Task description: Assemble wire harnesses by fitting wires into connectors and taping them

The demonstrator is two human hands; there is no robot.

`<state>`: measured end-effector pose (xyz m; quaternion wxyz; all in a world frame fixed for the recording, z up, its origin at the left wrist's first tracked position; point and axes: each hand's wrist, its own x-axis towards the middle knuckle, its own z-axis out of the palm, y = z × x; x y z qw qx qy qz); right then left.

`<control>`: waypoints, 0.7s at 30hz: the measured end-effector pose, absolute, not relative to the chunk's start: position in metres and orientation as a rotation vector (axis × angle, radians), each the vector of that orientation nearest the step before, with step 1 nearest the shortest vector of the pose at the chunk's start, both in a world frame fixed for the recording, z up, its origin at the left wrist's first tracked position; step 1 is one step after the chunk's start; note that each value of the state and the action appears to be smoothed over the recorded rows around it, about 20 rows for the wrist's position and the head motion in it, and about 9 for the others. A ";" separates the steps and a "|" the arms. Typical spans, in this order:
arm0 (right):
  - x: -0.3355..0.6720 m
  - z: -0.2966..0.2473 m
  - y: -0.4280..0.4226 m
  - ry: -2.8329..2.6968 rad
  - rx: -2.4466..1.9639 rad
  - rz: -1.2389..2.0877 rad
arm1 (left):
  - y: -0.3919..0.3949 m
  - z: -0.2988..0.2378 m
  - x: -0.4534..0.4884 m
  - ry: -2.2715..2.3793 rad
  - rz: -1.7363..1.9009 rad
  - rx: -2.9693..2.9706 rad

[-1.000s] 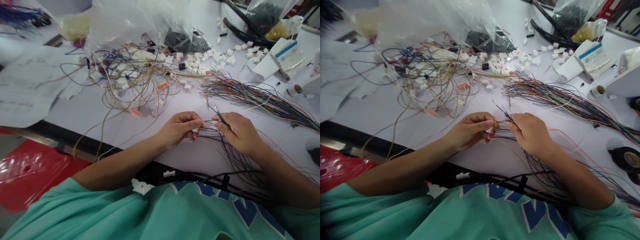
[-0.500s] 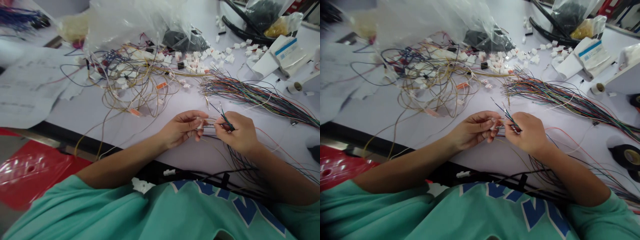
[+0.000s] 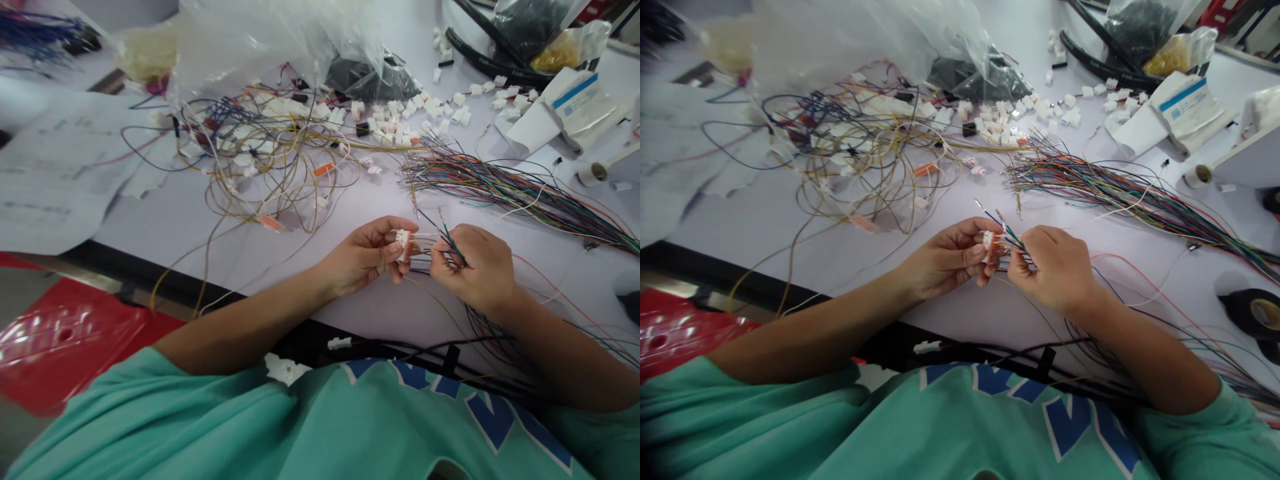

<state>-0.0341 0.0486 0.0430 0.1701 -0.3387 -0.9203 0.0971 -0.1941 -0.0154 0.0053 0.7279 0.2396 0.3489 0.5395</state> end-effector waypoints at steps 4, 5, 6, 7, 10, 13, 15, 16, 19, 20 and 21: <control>-0.033 0.046 0.047 -2.580 -0.910 0.252 | -0.016 0.005 -0.194 0.763 1.186 0.532; -0.032 0.046 0.047 -2.578 -0.900 0.244 | -0.016 0.005 -0.194 0.763 1.187 0.532; -0.032 0.047 0.047 -2.581 -0.888 0.234 | -0.016 0.005 -0.194 0.761 1.185 0.531; -0.032 0.046 0.046 -2.587 -0.871 0.223 | -0.015 0.005 -0.194 0.759 1.186 0.531; -0.032 0.040 0.046 -2.569 -0.775 0.140 | -0.015 0.005 -0.194 0.743 1.192 0.532; -0.032 0.031 0.046 -2.481 -0.662 0.016 | -0.014 0.005 -0.194 0.725 1.196 0.527; -0.033 0.027 0.046 -2.441 -0.616 -0.031 | -0.015 0.005 -0.194 0.725 1.193 0.525; -0.033 0.025 0.046 -2.432 -0.608 -0.039 | -0.015 0.005 -0.193 0.728 1.195 0.526; -0.033 0.025 0.047 -2.416 -0.605 -0.033 | -0.015 0.005 -0.193 0.740 1.204 0.528; -0.033 0.026 0.047 -2.411 -0.592 -0.029 | -0.015 0.005 -0.193 0.741 1.205 0.526; -0.033 0.027 0.048 -2.404 -0.572 -0.024 | -0.015 0.005 -0.193 0.742 1.204 0.522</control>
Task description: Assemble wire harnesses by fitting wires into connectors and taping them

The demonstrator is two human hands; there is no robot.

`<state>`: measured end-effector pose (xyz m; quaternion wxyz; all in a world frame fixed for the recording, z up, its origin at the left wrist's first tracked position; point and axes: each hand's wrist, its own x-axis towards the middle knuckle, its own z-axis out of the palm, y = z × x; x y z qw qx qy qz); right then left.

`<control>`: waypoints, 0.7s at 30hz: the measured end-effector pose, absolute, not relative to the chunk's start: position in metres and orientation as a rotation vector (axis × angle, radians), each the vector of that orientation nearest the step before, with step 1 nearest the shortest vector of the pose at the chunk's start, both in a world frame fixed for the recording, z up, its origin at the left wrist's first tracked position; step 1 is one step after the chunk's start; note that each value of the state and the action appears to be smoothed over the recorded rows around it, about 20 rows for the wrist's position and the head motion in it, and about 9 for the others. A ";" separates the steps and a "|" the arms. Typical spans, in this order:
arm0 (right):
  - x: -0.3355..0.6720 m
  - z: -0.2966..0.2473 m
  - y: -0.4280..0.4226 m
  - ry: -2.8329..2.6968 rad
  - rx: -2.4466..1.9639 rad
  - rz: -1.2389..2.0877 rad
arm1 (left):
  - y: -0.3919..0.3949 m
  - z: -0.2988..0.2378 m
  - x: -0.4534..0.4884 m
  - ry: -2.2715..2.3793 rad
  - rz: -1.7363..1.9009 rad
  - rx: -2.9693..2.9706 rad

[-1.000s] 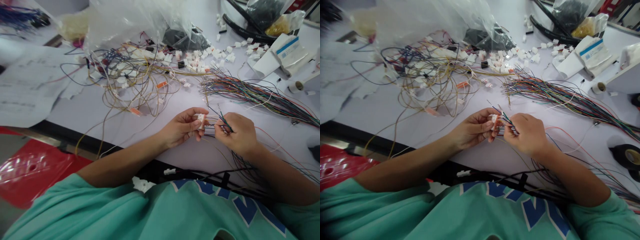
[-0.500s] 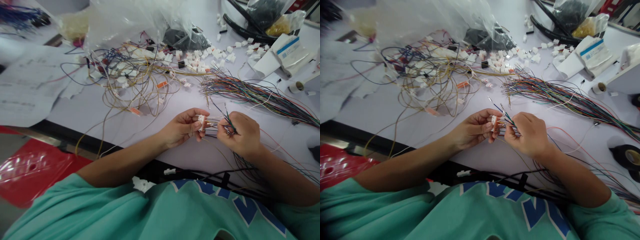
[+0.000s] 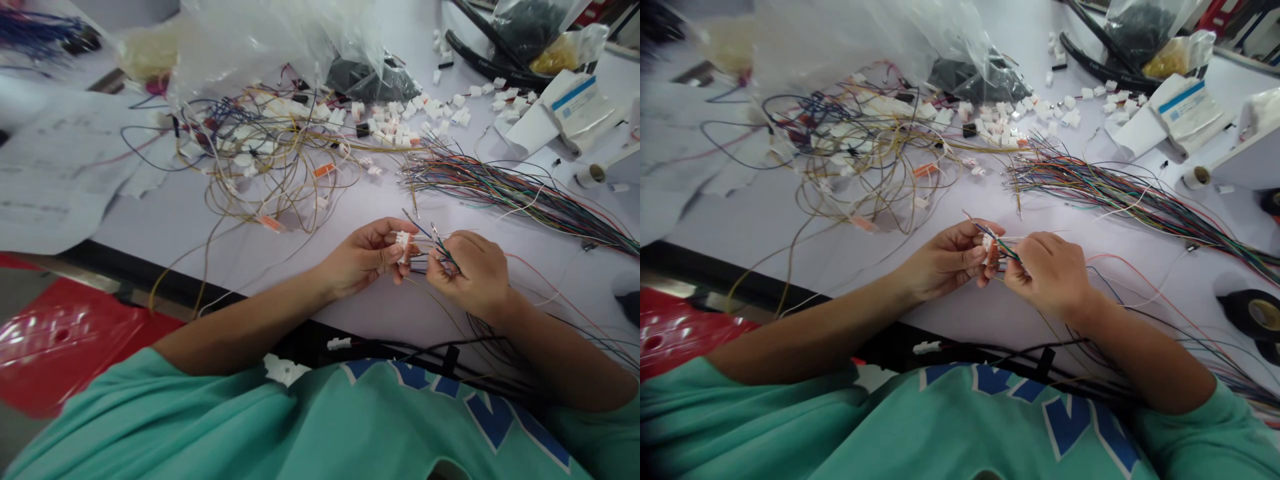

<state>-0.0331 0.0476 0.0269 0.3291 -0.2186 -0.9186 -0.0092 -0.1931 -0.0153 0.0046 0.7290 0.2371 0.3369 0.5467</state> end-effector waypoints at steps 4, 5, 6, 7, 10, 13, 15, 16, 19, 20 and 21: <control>-0.032 0.028 0.049 -2.356 -0.435 -0.029 | -0.015 0.006 -0.193 0.752 1.194 0.500; -0.031 0.027 0.049 -2.343 -0.397 -0.044 | -0.015 0.006 -0.192 0.754 1.190 0.495; -0.031 0.026 0.049 -2.333 -0.358 -0.064 | -0.015 0.006 -0.192 0.754 1.186 0.488; -0.030 0.025 0.049 -2.331 -0.320 -0.085 | -0.015 0.006 -0.192 0.751 1.179 0.480; -0.031 0.020 0.048 -2.345 -0.271 -0.108 | -0.014 0.006 -0.192 0.744 1.158 0.454; -0.033 0.017 0.048 -2.343 -0.415 -0.028 | -0.014 0.006 -0.192 0.754 1.153 0.442; -0.035 0.016 0.048 -2.331 -0.516 0.062 | -0.014 0.006 -0.192 0.759 1.155 0.436; -0.036 0.017 0.048 -2.329 -0.541 0.110 | -0.014 0.006 -0.192 0.757 1.155 0.433; -0.036 0.020 0.049 -2.345 -0.591 0.248 | -0.014 0.005 -0.191 0.749 1.155 0.419; -0.036 0.022 0.049 -2.355 -0.617 0.298 | -0.014 0.004 -0.191 0.748 1.155 0.410; -0.036 0.023 0.049 -2.366 -0.644 0.354 | -0.013 0.004 -0.191 0.749 1.156 0.398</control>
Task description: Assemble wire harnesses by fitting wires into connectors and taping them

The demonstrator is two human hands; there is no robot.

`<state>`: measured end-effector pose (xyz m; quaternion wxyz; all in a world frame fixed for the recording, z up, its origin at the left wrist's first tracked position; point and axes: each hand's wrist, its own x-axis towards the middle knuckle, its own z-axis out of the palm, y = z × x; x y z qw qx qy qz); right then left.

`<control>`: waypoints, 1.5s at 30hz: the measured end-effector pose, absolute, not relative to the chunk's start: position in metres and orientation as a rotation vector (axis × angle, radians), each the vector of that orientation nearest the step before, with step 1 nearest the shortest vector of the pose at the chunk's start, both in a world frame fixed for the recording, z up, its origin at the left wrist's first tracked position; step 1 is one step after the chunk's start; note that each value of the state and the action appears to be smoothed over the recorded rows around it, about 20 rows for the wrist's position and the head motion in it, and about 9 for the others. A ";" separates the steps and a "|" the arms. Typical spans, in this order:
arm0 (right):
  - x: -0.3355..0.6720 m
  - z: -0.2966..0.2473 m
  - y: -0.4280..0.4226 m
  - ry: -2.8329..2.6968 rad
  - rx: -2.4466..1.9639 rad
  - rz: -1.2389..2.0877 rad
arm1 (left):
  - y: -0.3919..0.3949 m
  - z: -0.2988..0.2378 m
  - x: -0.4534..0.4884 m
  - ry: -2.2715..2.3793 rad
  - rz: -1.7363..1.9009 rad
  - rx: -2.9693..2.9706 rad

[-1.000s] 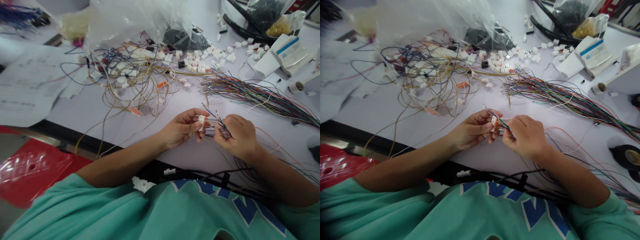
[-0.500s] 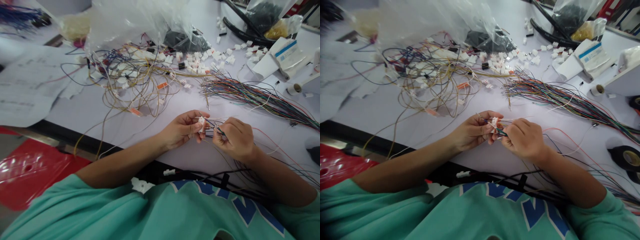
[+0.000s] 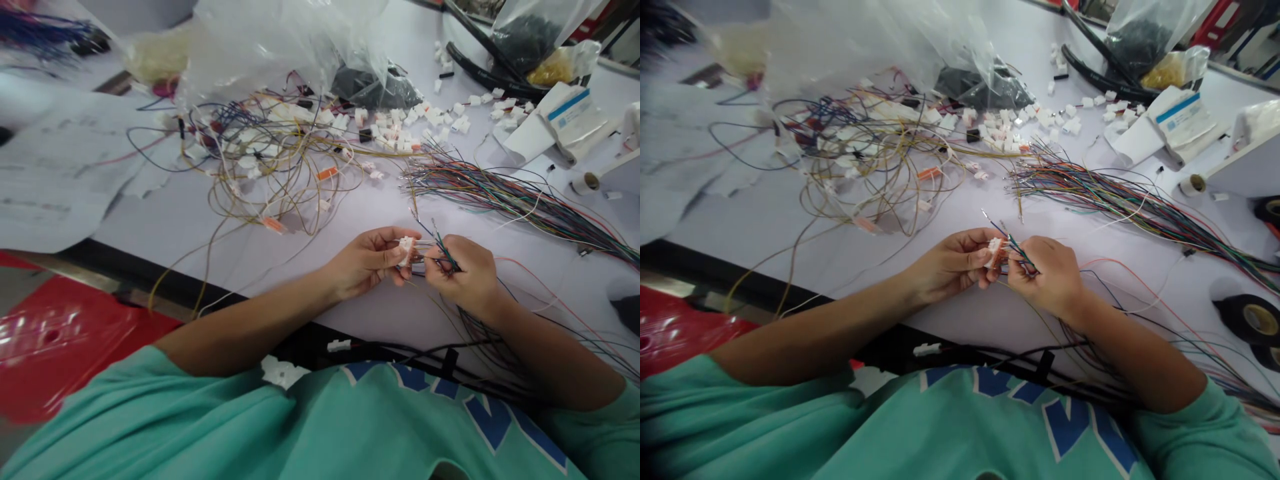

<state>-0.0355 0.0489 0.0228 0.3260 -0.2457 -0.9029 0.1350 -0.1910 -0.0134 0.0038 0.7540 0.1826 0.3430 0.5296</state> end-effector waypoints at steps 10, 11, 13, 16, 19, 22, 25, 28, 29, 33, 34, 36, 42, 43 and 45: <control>-0.036 0.021 0.052 -2.327 -0.852 0.873 | -0.011 0.002 -0.192 0.774 1.154 0.323; -0.036 0.021 0.053 -2.312 -0.850 0.901 | -0.011 0.002 -0.191 0.777 1.158 0.326; -0.037 0.022 0.054 -2.292 -0.838 0.939 | -0.011 0.002 -0.191 0.778 1.162 0.333; -0.036 0.022 0.053 -2.312 -0.833 0.895 | -0.010 0.002 -0.190 0.783 1.167 0.358; -0.036 0.020 0.051 -2.381 -0.791 0.745 | -0.010 0.000 -0.189 0.782 1.176 0.400; -0.037 0.017 0.050 -2.435 -0.736 0.623 | -0.010 -0.002 -0.189 0.794 1.185 0.434; -0.037 0.015 0.050 -2.455 -0.700 0.575 | -0.011 -0.002 -0.188 0.834 1.187 0.449; -0.036 0.013 0.052 -2.489 -0.647 0.584 | -0.012 0.000 -0.188 0.861 1.185 0.463; -0.035 0.013 0.053 -2.505 -0.640 0.598 | -0.012 0.000 -0.188 0.868 1.185 0.471; -0.032 0.013 0.059 -2.598 -0.566 0.689 | -0.011 0.002 -0.188 0.918 1.204 0.489; -0.032 0.014 0.061 -2.622 -0.542 0.665 | -0.010 0.002 -0.188 0.937 1.213 0.481; -0.030 0.015 0.062 -2.663 -0.534 0.487 | -0.009 0.003 -0.190 0.976 1.228 0.458; -0.027 0.016 0.061 -2.624 -0.595 -0.413 | -0.012 0.013 -0.193 0.986 1.129 0.507; -0.027 0.016 0.060 -2.592 -0.574 -0.494 | -0.013 0.014 -0.193 0.982 1.122 0.527; -0.027 0.015 0.059 -2.552 -0.540 -0.563 | -0.015 0.016 -0.193 0.993 1.126 0.551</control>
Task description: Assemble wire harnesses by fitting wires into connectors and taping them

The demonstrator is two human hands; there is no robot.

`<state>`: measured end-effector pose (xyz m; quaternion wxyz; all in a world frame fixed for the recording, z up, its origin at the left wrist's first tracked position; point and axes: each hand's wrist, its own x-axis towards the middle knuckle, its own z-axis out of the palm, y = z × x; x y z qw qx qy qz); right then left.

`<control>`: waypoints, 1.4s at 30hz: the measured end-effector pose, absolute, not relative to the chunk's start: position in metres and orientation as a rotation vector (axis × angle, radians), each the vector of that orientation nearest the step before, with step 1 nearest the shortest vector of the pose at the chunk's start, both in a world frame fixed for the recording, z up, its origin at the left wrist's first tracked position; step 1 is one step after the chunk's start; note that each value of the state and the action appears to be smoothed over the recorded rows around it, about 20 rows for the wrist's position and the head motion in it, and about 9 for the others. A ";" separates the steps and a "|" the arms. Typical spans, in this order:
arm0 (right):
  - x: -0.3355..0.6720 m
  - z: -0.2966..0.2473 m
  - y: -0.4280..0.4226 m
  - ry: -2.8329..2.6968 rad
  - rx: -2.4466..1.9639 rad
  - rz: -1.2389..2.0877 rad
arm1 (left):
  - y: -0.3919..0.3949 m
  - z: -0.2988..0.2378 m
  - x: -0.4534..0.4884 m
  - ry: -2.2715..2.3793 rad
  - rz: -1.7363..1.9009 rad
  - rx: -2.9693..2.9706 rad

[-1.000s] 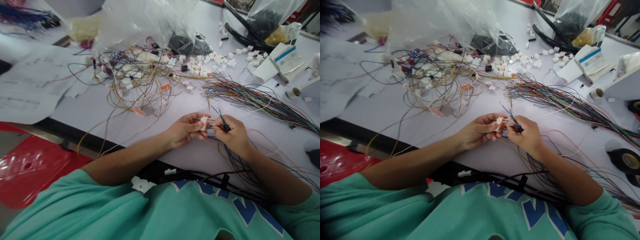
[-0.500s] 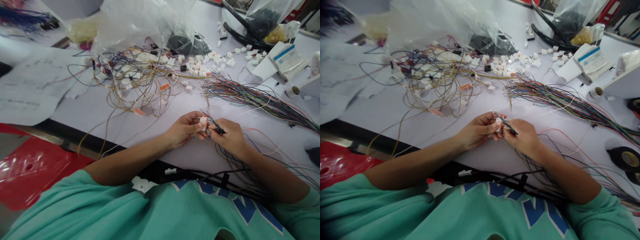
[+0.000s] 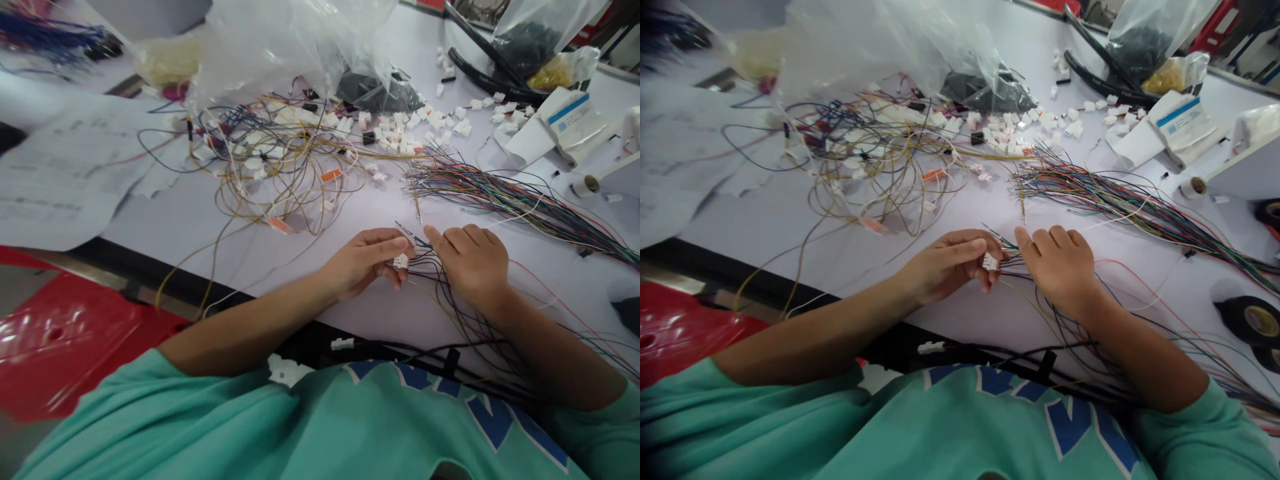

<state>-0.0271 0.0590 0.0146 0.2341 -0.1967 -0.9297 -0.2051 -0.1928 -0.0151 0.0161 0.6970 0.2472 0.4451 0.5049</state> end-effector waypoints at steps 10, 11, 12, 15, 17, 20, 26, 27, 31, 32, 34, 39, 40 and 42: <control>-0.027 0.013 0.055 -2.618 -0.597 -0.491 | -0.014 0.014 -0.188 1.138 1.139 0.578; -0.027 0.013 0.055 -2.614 -0.590 -0.481 | -0.014 0.015 -0.188 1.136 1.137 0.574; -0.027 0.014 0.054 -2.619 -0.586 -0.458 | -0.014 0.015 -0.188 1.136 1.131 0.566; -0.027 0.015 0.053 -2.669 -0.615 -0.337 | -0.013 0.015 -0.188 1.162 1.119 0.547; -0.027 0.015 0.053 -2.701 -0.638 -0.290 | -0.013 0.015 -0.188 1.179 1.122 0.558; -0.028 0.015 0.054 -2.724 -0.693 -0.311 | -0.013 0.012 -0.187 1.190 1.136 0.605; -0.031 0.021 0.056 -2.711 -0.956 0.068 | -0.020 0.012 -0.185 1.283 1.188 0.826; -0.031 0.023 0.057 -2.687 -0.994 0.190 | -0.020 0.013 -0.185 1.295 1.187 0.857; -0.031 0.031 0.060 -2.580 -1.031 0.701 | -0.020 0.014 -0.185 1.290 1.171 0.871; -0.031 0.033 0.060 -2.561 -1.004 0.816 | -0.020 0.013 -0.185 1.279 1.169 0.858; -0.032 0.036 0.060 -2.520 -0.952 0.985 | -0.019 0.011 -0.185 1.255 1.178 0.831; -0.034 0.034 0.056 -2.434 -0.903 0.999 | -0.018 0.006 -0.185 1.203 1.183 0.808; -0.035 0.034 0.056 -2.429 -0.889 0.963 | -0.018 0.006 -0.185 1.175 1.181 0.796; -0.035 0.033 0.055 -2.420 -0.881 0.874 | -0.018 0.006 -0.185 1.096 1.191 0.737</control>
